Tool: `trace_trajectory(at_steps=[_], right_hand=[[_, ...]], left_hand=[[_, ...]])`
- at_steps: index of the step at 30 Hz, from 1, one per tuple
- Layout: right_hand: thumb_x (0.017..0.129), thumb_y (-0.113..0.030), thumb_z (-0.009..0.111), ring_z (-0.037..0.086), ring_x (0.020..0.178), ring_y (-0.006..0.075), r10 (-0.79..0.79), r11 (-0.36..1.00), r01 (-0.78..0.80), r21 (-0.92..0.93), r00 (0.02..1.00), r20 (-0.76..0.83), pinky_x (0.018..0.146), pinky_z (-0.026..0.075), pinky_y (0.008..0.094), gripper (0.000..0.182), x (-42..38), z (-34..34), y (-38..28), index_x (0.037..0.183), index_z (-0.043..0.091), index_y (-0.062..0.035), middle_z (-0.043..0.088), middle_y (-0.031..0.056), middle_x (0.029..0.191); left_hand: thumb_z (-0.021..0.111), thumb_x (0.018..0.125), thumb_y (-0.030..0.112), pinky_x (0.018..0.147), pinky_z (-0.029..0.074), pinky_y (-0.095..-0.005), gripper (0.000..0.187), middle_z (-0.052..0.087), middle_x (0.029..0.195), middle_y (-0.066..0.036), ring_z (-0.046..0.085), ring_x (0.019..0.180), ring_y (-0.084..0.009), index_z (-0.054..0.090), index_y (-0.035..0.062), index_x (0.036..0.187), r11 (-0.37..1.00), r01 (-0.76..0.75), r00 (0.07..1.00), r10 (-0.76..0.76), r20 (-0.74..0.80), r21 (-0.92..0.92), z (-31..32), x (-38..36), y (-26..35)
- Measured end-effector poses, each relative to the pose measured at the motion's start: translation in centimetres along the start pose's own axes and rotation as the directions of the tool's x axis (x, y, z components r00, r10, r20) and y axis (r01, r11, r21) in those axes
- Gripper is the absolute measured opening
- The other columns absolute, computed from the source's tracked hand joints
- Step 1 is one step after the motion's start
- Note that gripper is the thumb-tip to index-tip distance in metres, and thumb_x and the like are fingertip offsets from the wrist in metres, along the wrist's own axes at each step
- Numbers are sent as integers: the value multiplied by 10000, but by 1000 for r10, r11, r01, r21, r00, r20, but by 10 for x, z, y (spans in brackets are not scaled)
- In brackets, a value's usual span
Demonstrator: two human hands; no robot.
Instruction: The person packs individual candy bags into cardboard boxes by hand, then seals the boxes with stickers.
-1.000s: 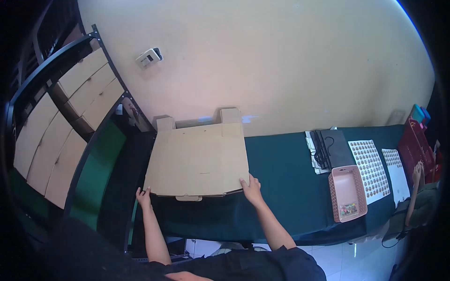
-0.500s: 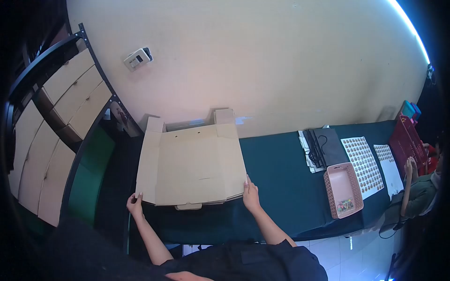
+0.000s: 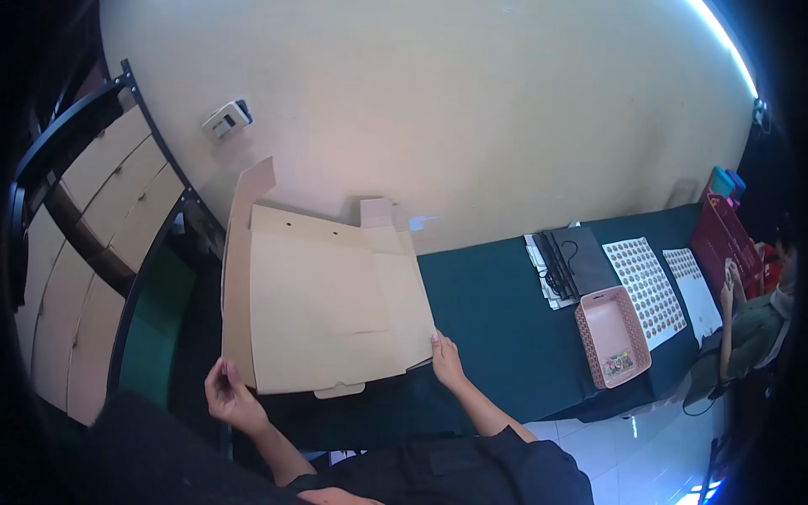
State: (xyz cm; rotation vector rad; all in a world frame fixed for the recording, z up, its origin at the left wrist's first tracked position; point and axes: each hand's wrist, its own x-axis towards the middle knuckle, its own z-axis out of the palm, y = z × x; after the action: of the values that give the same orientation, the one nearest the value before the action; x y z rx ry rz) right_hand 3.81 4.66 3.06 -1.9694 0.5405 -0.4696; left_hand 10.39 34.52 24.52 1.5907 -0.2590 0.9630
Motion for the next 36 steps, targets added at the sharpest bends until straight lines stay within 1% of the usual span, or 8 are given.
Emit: trace_trajectory(at_steps=[6, 8, 12, 18, 20, 22, 28, 36], right_hand=[[928, -338, 419, 336, 1228, 239, -105, 842, 66, 536, 994, 43, 1030, 239, 330, 506, 2, 3, 0, 1283, 367, 19, 391, 141, 1306], [896, -342, 489, 357, 1194, 258, -85, 976, 78, 205, 996, 25, 1016, 263, 345, 493, 0, -2, 6, 1228, 439, 20, 413, 156, 1265], [835, -343, 595, 414, 1126, 232, 207, 796, -227, 561, 973, 100, 967, 319, 329, 495, -10, -32, 0, 1157, 505, 22, 440, 138, 1192], [841, -218, 608, 504, 1014, 161, 352, 635, -166, 754, 931, -91, 896, 380, 292, 405, -24, -124, 30, 1150, 500, 21, 543, 97, 1094], [849, -174, 595, 526, 984, 149, 387, 618, -88, 781, 899, -205, 875, 398, 284, 394, -30, -164, 45, 1177, 478, 10, 573, 86, 1065], [858, -148, 578, 510, 1027, 156, 410, 645, -26, 764, 855, -317, 898, 389, 285, 430, -37, -209, 61, 1230, 434, 15, 554, 109, 1121], [869, -68, 512, 529, 1014, 197, 248, 910, 40, 412, 745, -619, 907, 385, 302, 353, -63, -316, 120, 1201, 451, 36, 555, 141, 1105], [823, -41, 518, 553, 986, 301, 12, 991, -68, -115, 901, -434, 877, 401, 355, 418, -82, -333, 157, 1224, 439, 43, 574, 215, 1035]], left_hand=[[543, 878, 108, 844, 426, -260, 301, 552, 1096, -120, 525, 962, -144, 488, -9, 1150, 987, -145, 981, 153, -123, 76, -40, -34, -24], [630, 788, 26, 648, 434, -281, 192, 574, 864, -146, 538, 731, -196, 514, 23, 941, 921, -387, 900, 367, -233, -46, -14, -39, 32], [577, 847, 72, 626, 463, -259, 91, 560, 806, -58, 537, 708, -121, 539, 46, 926, 917, -232, 971, 199, -131, -324, 12, -46, 66], [593, 827, 21, 699, 430, -242, 191, 550, 896, -40, 496, 767, -114, 497, 56, 989, 889, -161, 983, 182, 8, -428, 63, -99, 76], [525, 878, 78, 867, 447, -309, 356, 523, 1143, -123, 542, 988, -182, 428, 29, 1217, 792, 340, 940, -267, 212, -508, 85, -116, 78], [592, 800, -39, 789, 462, -271, 201, 577, 957, -113, 565, 857, -177, 528, -21, 990, 826, 161, 986, -107, 130, -540, 124, -141, 102], [597, 785, -64, 793, 469, -258, 192, 556, 974, -90, 569, 879, -156, 592, -52, 976, 905, 395, 829, -276, 486, -160, 179, -222, 79], [525, 765, -105, 731, 483, -277, 194, 581, 988, -158, 601, 871, -221, 668, -16, 863, 945, 290, 775, -326, 541, 154, 185, -332, 15]])
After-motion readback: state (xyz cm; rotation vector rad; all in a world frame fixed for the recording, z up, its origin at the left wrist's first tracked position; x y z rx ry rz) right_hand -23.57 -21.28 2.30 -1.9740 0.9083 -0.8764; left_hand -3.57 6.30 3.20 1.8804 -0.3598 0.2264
